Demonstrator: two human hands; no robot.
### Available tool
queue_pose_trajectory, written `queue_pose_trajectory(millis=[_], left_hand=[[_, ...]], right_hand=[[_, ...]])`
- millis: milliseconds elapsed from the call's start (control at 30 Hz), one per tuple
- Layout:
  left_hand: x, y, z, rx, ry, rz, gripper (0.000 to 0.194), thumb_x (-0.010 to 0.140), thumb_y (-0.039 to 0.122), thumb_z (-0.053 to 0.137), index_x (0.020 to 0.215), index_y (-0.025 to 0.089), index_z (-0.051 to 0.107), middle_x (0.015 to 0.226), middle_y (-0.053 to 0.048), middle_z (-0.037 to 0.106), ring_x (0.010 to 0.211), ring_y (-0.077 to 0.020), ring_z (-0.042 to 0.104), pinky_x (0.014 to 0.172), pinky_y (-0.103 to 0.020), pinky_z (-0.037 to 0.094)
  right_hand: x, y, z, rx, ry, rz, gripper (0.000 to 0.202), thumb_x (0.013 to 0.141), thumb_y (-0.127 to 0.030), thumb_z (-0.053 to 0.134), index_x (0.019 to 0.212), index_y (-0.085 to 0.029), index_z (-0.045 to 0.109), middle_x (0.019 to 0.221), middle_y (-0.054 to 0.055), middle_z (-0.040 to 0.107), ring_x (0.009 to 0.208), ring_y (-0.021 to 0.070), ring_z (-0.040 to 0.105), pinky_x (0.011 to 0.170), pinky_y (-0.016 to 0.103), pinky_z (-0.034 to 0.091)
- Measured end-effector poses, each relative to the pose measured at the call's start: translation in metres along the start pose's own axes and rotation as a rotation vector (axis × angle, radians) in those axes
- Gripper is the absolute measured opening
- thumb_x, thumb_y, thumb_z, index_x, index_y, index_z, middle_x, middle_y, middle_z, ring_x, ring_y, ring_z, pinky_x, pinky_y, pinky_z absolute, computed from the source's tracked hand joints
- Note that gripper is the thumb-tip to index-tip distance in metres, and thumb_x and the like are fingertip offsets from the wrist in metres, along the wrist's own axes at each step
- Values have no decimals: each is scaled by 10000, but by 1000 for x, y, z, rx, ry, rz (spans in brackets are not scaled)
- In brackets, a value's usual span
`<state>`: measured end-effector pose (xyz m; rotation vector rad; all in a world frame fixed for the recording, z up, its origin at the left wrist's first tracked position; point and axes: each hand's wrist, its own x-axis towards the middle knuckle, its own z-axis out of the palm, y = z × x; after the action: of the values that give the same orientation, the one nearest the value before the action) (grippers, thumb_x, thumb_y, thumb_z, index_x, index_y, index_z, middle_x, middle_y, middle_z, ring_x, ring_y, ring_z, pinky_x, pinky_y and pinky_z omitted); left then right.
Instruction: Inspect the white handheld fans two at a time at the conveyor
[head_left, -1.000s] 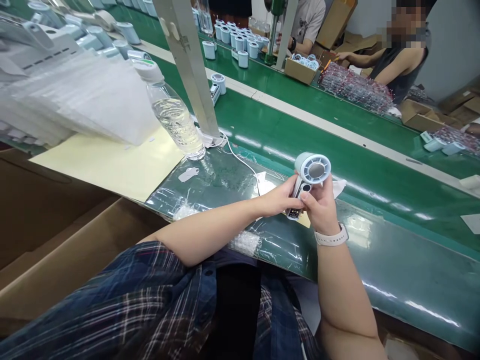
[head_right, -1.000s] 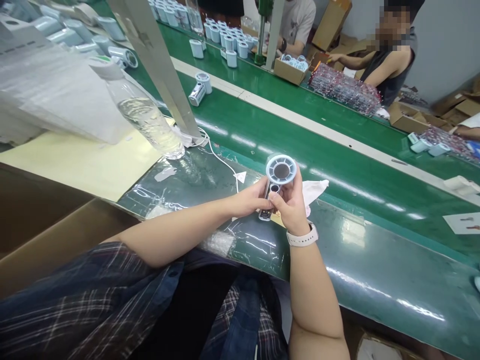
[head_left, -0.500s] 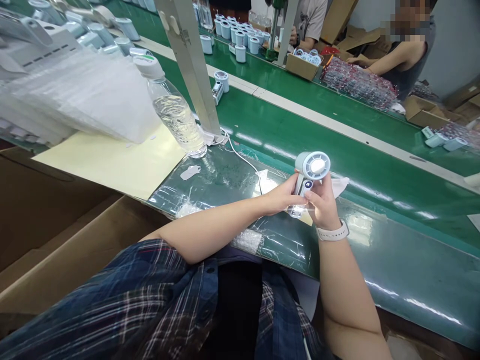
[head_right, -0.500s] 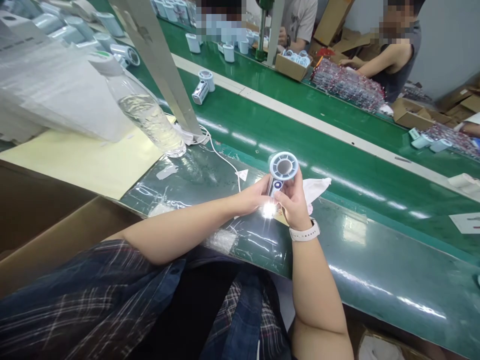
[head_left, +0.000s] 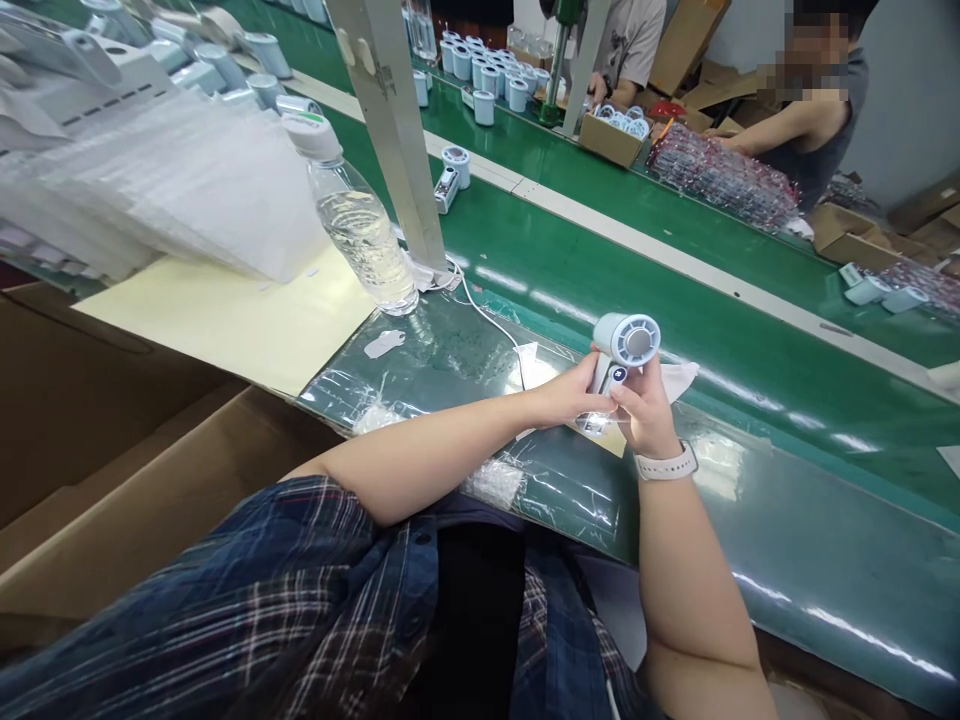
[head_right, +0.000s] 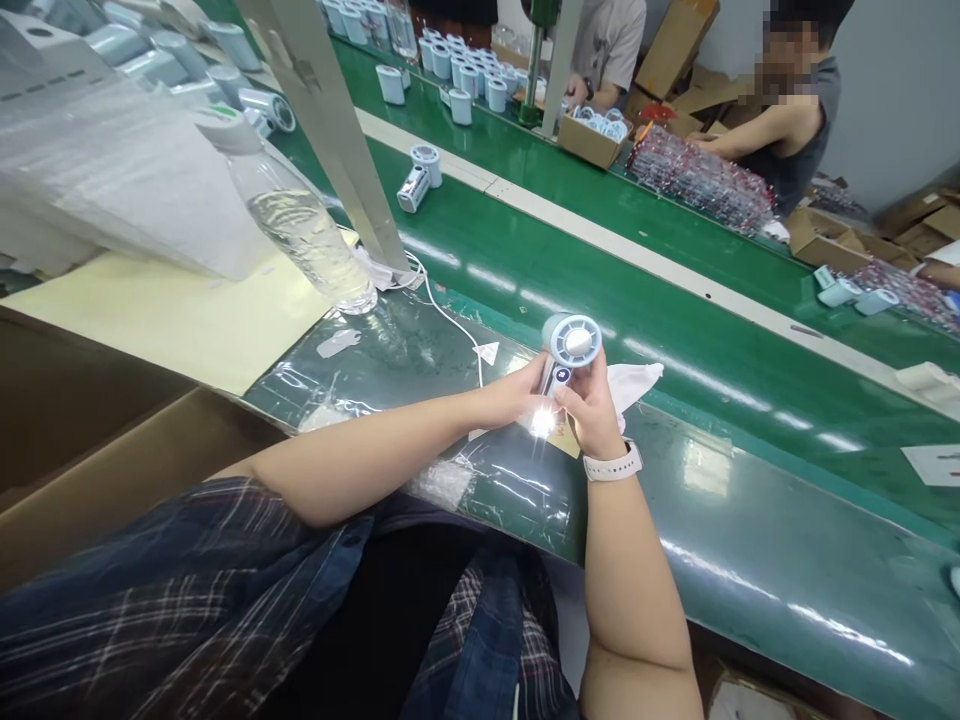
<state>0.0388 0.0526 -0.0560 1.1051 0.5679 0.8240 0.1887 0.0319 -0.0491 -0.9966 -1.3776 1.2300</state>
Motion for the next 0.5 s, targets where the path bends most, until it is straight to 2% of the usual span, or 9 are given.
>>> queue_pose_trajectory(millis=[100, 300, 400, 500], left_hand=[[3, -5, 0, -37, 25, -13, 582, 630, 196, 766, 1160, 188, 525, 1103, -70, 598, 1039, -242, 581, 871, -361, 481], [5, -15, -3, -191, 42, -160, 676, 612, 177, 616, 1276, 217, 498, 851, -3, 551, 754, -177, 538, 672, -300, 424], [4, -15, -8, -155, 27, -151, 665, 634, 176, 608, 1288, 212, 497, 909, -25, 584, 806, -195, 568, 699, -315, 449], [3, -12, -11, 22, 25, -52, 591, 708, 184, 680, 1273, 189, 506, 1136, -89, 634, 1013, -239, 615, 856, -376, 499]], right_hand=[[3, 0, -2, -13, -22, 43, 983, 727, -698, 785, 1545, -330, 383, 1467, 140, 644, 1301, 353, 654, 1044, 535, 568], [5, 0, -1, 72, -10, 72, 939, 686, -650, 826, 1479, -300, 464, 1415, 137, 682, 1270, 347, 664, 1028, 527, 567], [6, 4, -3, 96, -6, 67, 869, 687, -609, 851, 1428, -302, 516, 1394, 119, 693, 1258, 337, 668, 1032, 515, 566], [7, 9, -8, 91, 26, 28, 735, 710, -606, 846, 1324, -295, 588, 1346, 93, 709, 1254, 319, 660, 1055, 499, 550]])
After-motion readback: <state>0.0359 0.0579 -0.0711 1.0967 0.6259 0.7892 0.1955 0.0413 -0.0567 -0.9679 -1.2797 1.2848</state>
